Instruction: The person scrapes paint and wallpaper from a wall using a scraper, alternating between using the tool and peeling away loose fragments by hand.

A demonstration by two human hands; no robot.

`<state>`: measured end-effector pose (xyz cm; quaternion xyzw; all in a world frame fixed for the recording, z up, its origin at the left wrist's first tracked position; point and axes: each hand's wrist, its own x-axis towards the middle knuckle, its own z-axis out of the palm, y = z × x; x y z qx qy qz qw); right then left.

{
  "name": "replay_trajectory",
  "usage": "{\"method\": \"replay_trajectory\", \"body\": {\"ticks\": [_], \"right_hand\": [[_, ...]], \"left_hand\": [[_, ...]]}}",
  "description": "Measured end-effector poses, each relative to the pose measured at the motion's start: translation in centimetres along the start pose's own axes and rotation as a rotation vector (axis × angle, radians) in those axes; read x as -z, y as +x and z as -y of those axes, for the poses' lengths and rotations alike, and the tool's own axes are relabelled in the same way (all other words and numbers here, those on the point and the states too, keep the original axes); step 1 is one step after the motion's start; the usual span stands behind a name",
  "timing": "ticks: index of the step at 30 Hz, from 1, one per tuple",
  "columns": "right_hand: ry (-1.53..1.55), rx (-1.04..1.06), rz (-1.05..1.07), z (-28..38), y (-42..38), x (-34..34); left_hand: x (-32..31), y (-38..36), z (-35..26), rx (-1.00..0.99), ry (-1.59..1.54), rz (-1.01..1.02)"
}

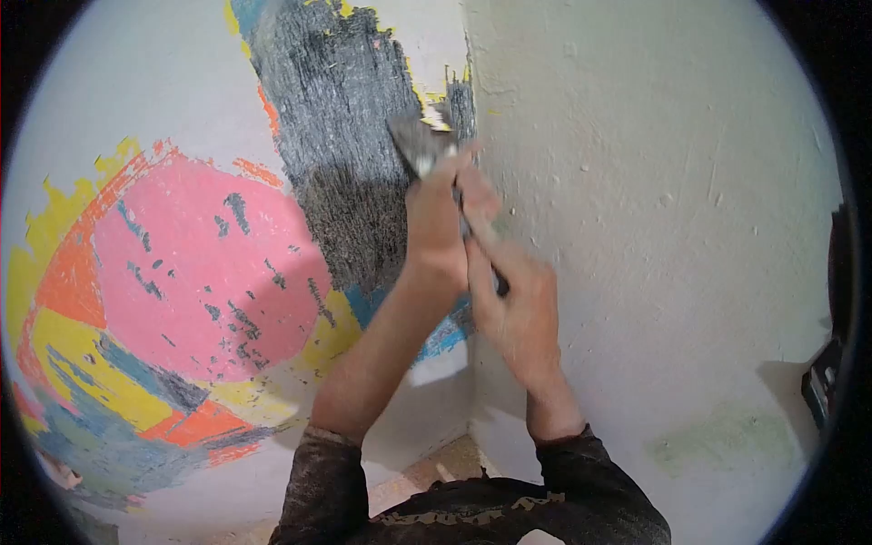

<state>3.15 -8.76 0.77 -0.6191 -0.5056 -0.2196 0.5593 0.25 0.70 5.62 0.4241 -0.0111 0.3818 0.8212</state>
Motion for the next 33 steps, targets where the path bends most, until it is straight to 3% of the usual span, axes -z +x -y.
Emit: {"method": "replay_trajectory", "body": {"ticks": [2,5,7,10,13,18,20,23,24,29,32,33], "right_hand": [[0.014,0.038,-0.04,0.8,0.5,0.5],[-0.053,-0.108,0.077,1.7,0.3,1.7],[-0.12,0.022,-0.009,0.5,-1.3,0.6],[-0.087,-0.002,-0.028,1.0,-1.2,0.2],[-0.101,0.01,-0.087,1.7,2.1,0.3],[-0.13,-0.033,-0.02,1.5,-0.1,0.2],[-0.104,-0.026,-0.016,1.0,-0.2,-0.2],[-0.17,0.069,-0.086,1.6,2.4,0.0],[-0.19,0.04,-0.071,2.3,3.5,0.6],[-0.241,0.022,-0.08,2.8,2.2,0.9],[-0.245,-0.065,0.016,3.1,2.8,0.8],[-0.248,-0.01,-0.041,3.5,4.3,1.0]], "left_hand": [[-1.4,0.4,-0.9,0.025,-0.075,0.023],[-1.1,-0.1,-0.6,0.018,-0.109,0.06],[-0.1,-0.7,0.2,0.083,-0.131,0.038],[0.2,-0.3,-0.3,0.13,-0.068,0.077],[-1.5,2.0,-2.1,-0.007,-0.061,0.228],[-0.3,0.9,-1.2,0.011,0.071,0.174],[0.2,0.6,-1.0,0.132,-0.101,0.119],[-2.4,2.4,-3.2,-0.051,0.113,0.118],[-3.0,3.9,-4.0,0.12,-0.034,0.153],[-1.4,2.8,-2.5,0.073,-0.008,0.191],[-1.9,3.0,-3.1,0.102,-0.099,0.08],[-2.4,4.5,-4.0,0.04,-0.051,0.18]]}}
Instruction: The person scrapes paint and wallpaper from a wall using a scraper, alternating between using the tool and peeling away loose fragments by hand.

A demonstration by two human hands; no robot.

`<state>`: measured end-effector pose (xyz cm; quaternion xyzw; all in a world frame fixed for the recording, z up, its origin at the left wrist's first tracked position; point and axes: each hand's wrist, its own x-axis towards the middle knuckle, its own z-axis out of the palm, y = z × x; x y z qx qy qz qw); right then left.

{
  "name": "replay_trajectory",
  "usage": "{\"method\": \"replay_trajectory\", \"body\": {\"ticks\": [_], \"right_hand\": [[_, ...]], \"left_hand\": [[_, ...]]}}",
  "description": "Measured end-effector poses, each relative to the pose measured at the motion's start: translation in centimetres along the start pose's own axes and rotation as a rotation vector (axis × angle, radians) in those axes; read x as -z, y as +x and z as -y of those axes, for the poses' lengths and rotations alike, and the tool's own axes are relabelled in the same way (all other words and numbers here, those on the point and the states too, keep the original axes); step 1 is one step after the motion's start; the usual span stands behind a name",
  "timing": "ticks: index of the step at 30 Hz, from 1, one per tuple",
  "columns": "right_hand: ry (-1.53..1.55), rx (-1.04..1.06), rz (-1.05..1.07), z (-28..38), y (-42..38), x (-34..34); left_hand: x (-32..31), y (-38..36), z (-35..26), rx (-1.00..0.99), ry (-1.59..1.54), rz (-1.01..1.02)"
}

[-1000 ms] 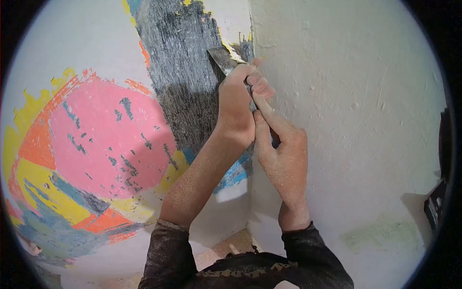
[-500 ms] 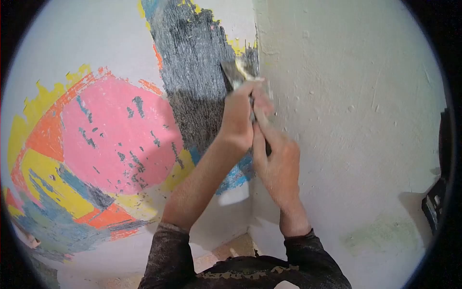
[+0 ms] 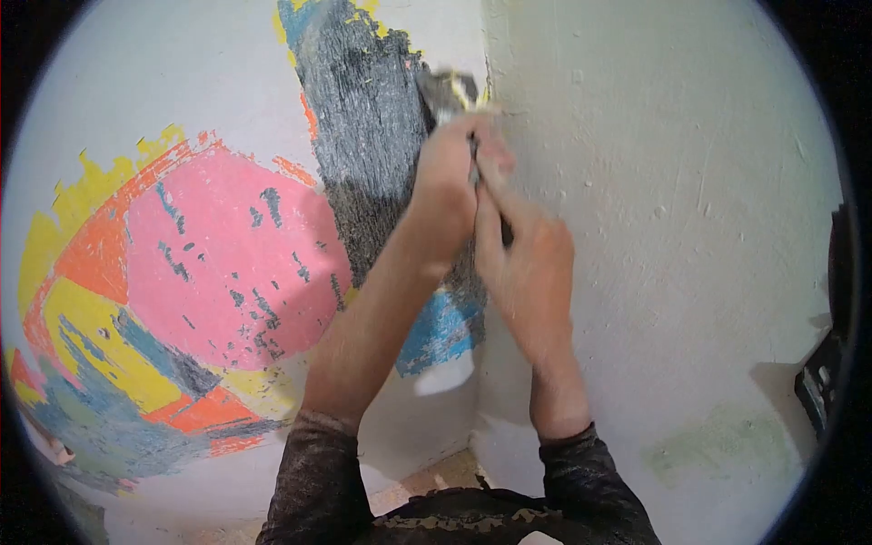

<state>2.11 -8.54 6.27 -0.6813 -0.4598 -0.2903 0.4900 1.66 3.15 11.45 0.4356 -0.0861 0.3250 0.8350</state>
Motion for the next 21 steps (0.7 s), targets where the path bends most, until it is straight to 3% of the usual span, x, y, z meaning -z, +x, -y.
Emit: {"method": "replay_trajectory", "body": {"ticks": [2,4,5,8,11,13,15,19,21], "right_hand": [[-0.001,0.021,-0.048,0.1,0.6,0.2],[0.063,0.003,-0.037,-0.1,1.2,0.6],[0.06,-0.002,-0.036,-0.2,0.2,0.6],[0.031,0.018,-0.019,-0.4,-1.9,0.2],[0.049,-0.094,0.111,0.1,-0.8,-0.2],[0.104,0.061,-0.11,0.5,1.8,-0.2],[0.12,0.032,-0.09,1.1,3.0,0.8],[0.049,0.008,0.055,0.5,-0.2,1.4],[0.069,-0.027,0.072,0.7,-1.1,0.7]], "left_hand": [[-0.2,0.7,-0.3,-0.03,0.054,0.082],[-1.2,0.9,-0.6,0.051,-0.198,0.049],[-0.9,0.3,-0.3,0.028,-0.04,-0.004],[1.0,-2.4,1.6,0.079,-0.162,-0.048],[0.4,-0.5,0.3,0.011,-0.069,-0.085],[-0.1,1.1,-1.0,-0.01,0.0,-0.112],[-1.6,2.6,-2.9,0.062,-0.09,0.218],[-0.3,-0.3,-0.6,-0.002,0.012,0.066],[0.6,-1.6,0.1,0.111,-0.192,-0.08]]}}
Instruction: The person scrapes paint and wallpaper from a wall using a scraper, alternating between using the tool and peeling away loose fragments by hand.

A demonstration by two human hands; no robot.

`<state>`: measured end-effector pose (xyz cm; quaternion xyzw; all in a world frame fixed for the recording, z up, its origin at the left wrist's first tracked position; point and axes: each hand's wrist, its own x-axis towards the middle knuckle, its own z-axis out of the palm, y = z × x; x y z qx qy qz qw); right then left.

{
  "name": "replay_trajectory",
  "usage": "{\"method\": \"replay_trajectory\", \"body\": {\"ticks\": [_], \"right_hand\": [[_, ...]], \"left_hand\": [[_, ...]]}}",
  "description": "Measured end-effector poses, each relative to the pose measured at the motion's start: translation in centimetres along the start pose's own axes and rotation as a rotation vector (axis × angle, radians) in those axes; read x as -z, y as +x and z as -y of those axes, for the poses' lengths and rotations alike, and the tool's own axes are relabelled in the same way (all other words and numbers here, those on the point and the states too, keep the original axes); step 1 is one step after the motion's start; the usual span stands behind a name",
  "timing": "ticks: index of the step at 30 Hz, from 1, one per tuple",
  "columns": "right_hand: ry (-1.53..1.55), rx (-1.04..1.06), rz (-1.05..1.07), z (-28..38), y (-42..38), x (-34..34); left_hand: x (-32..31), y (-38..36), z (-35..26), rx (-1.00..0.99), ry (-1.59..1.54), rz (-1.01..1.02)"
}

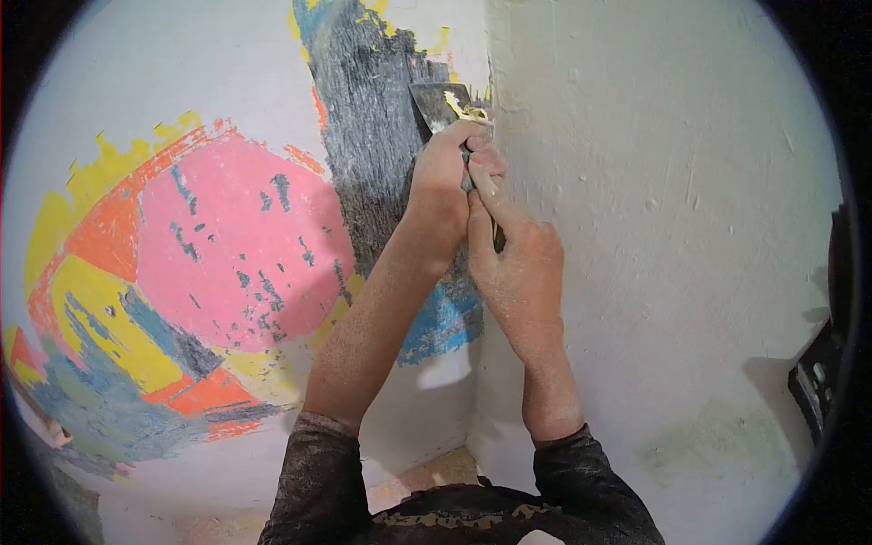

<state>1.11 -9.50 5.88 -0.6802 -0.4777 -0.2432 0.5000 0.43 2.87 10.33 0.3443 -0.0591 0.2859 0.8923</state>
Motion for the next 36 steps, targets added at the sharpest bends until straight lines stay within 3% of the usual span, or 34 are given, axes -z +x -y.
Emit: {"method": "replay_trajectory", "body": {"ticks": [2,3,7,9,11,12,13,14,15,16,17,18,19,20,22,24,25,27,28,30,31,33,34,36], "right_hand": [[0.025,-0.042,0.041,0.2,0.9,-0.3],[0.052,0.018,-0.053,1.0,3.1,0.2],[0.034,0.072,-0.118,1.0,3.8,0.2],[0.049,0.073,-0.1,-0.9,0.9,-1.5],[0.11,0.107,-0.107,-4.4,-3.6,-4.2],[0.16,0.126,-0.111,-6.5,-6.9,-5.7],[0.24,0.028,-0.015,-7.8,-10.5,-6.5],[0.251,0.053,-0.026,-9.7,-13.9,-8.1],[0.238,-0.115,0.159,-10.1,-17.1,-7.5],[0.328,-0.191,0.143,-12.1,-20.8,-8.6],[0.24,-0.417,0.29,-13.4,-24.4,-8.3],[0.177,-0.407,0.356,-14.6,-26.6,-8.1],[0.113,-0.405,0.428,-15.4,-28.6,-7.9],[0.144,-0.373,0.373,-15.8,-30.4,-7.8],[0.168,-0.341,0.309,-16.0,-30.9,-7.4],[0.257,-0.492,0.432,-15.4,-30.6,-6.5],[0.256,-0.497,0.431,-15.1,-30.2,-6.5],[0.831,-0.878,0.512,-14.5,-28.1,-6.4],[0.831,-0.885,0.509,-14.0,-26.7,-6.0],[1.398,-0.918,0.603,-13.1,-23.4,-5.0],[1.398,-0.923,0.597,-13.1,-22.9,-4.9],[1.807,-0.923,0.613,-13.1,-21.9,-4.9],[1.807,-0.928,0.611,-12.6,-21.0,-4.5],[1.455,-0.732,0.645,-11.3,-19.0,-3.7]], "left_hand": [[-0.2,0.9,-0.9,-0.093,0.128,0.072],[-0.5,1.6,-1.5,-0.173,0.26,0.149],[-2.9,2.3,-2.9,-0.068,0.088,0.194],[0.6,1.4,-0.4,-0.245,0.415,-0.029],[3.1,-2.7,3.2,-0.332,0.606,-0.125],[4.9,-3.7,5.2,-0.147,0.485,-0.4],[12.1,-5.3,8.5,-0.513,1.1,-0.074],[10.3,-7.8,9.7,-0.028,0.843,-0.451],[13.2,-9.3,11.9,0.077,1.13,-0.455],[16.6,-11.5,14.2,-0.069,1.3,-0.273],[20.4,-12.8,17.4,0.012,1.085,-0.345],[22.5,-14.2,19.0,-0.049,1.129,-0.241],[25.1,-15.3,21.1,0.133,0.607,-0.359],[26.8,-15.6,22.4,0.304,0.076,-0.45],[26.5,-16.1,22.5,0.305,0.019,-0.447],[25.4,-16.2,21.9,0.308,-0.038,-0.457],[24.5,-15.7,21.3,0.217,-0.049,-0.447],[22.4,-14.6,19.5,0.131,-0.059,-0.435],[21.1,-14.2,18.2,0.107,-0.04,-0.367],[18.6,-13.3,16.0,0.089,-0.019,-0.297],[17.4,-13.0,15.1,0.088,-0.074,-0.238],[16.7,-13.2,14.4,0.089,-0.129,-0.18],[16.7,-13.5,14.3,0.109,-0.057,-0.143],[17.0,-13.8,14.5,0.13,0.014,-0.108]]}}
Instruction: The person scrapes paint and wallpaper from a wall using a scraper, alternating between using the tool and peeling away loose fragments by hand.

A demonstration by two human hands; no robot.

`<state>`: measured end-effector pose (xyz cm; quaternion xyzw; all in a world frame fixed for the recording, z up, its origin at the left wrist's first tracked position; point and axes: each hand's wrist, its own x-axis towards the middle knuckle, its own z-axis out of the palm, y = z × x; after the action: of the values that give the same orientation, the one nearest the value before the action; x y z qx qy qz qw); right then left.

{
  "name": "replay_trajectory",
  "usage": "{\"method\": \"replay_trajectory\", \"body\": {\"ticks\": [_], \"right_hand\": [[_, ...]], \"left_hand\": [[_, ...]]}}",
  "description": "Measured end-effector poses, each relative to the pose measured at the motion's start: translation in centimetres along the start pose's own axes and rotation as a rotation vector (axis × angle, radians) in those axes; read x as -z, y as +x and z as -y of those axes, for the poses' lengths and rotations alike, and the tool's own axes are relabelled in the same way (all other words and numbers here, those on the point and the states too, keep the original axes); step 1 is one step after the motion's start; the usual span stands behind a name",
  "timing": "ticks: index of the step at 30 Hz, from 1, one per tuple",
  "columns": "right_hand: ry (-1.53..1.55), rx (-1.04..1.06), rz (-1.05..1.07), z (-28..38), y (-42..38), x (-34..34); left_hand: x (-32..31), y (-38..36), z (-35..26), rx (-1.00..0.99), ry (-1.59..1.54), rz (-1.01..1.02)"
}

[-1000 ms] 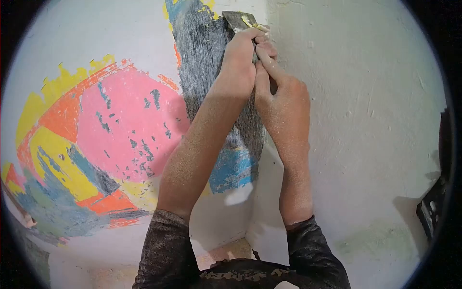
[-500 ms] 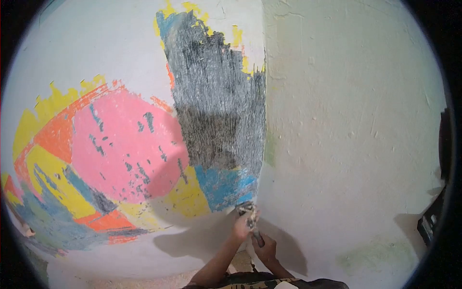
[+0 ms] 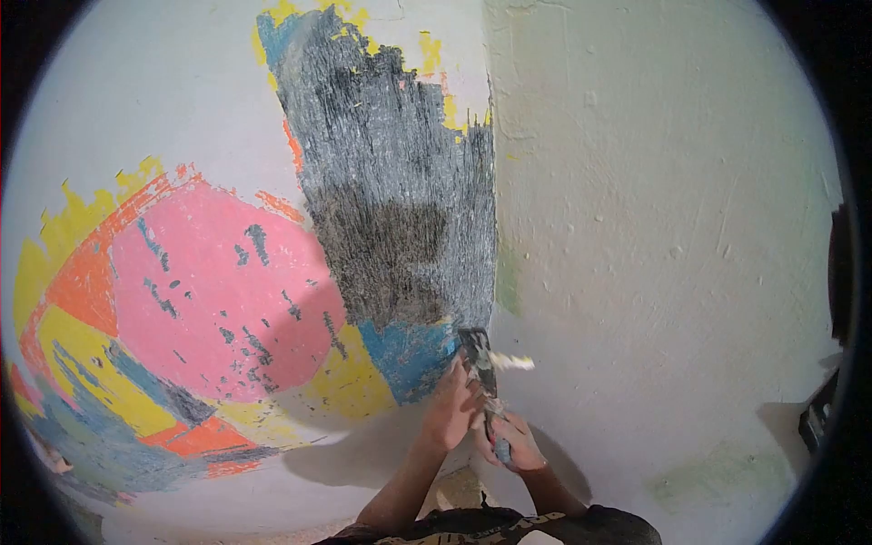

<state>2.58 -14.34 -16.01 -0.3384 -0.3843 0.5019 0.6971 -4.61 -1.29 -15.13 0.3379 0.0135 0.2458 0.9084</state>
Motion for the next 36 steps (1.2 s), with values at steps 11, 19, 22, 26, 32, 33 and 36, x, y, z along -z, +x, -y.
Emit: {"method": "replay_trajectory", "body": {"ticks": [11,19,22,26,32,33,36], "right_hand": [[-0.124,0.048,-0.175,-0.5,2.2,0.6],[0.044,0.066,-0.017,0.4,4.2,0.6],[0.093,0.188,0.034,2.9,5.7,-1.8],[-0.019,0.25,-0.055,6.6,7.9,-4.0],[-0.225,0.494,-0.189,8.6,9.2,-6.6],[0.082,0.371,-0.131,8.5,9.2,-6.6],[0.108,0.356,-0.093,9.2,10.4,-6.3]], "left_hand": [[1.1,-2.0,0.5,-0.2,0.642,-0.309],[-6.1,2.1,-3.5,-0.191,0.638,-0.199],[-9.0,4.0,-6.3,-0.353,0.74,-0.284],[-13.0,6.5,-10.6,-0.477,0.681,-0.181],[-15.5,7.3,-12.1,-0.45,0.578,-0.161],[-15.2,7.3,-12.0,-0.432,0.603,-0.173],[-15.3,8.2,-12.6,-0.495,0.625,-0.141]]}}
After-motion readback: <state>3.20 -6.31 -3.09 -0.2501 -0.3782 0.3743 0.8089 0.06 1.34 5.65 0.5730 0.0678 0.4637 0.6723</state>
